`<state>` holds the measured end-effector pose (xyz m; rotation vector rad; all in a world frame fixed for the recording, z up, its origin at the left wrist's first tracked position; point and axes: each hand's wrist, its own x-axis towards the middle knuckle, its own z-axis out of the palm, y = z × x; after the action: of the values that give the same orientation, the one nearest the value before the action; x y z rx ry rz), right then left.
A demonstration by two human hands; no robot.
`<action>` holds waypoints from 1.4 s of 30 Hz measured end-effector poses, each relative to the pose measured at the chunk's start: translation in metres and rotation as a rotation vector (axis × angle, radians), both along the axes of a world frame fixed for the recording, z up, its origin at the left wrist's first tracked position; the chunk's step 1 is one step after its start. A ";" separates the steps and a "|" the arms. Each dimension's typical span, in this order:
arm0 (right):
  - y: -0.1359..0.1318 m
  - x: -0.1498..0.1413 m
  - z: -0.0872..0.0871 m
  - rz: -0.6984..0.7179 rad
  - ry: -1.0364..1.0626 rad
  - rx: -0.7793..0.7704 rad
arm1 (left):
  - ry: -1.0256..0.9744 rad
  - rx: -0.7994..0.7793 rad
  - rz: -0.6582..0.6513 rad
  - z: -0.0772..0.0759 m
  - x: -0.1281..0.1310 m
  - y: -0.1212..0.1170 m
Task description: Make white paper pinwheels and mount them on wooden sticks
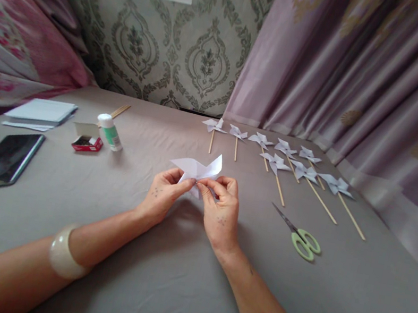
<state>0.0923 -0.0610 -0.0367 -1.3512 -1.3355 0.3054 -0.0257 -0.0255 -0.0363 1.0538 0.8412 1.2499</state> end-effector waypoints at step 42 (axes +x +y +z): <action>0.000 0.004 0.007 0.063 0.078 -0.137 | -0.011 0.065 -0.025 0.000 -0.001 -0.001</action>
<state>0.0967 -0.0607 -0.0295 -1.3978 -1.3127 0.4951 -0.0270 -0.0260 -0.0368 1.1051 0.7813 1.2677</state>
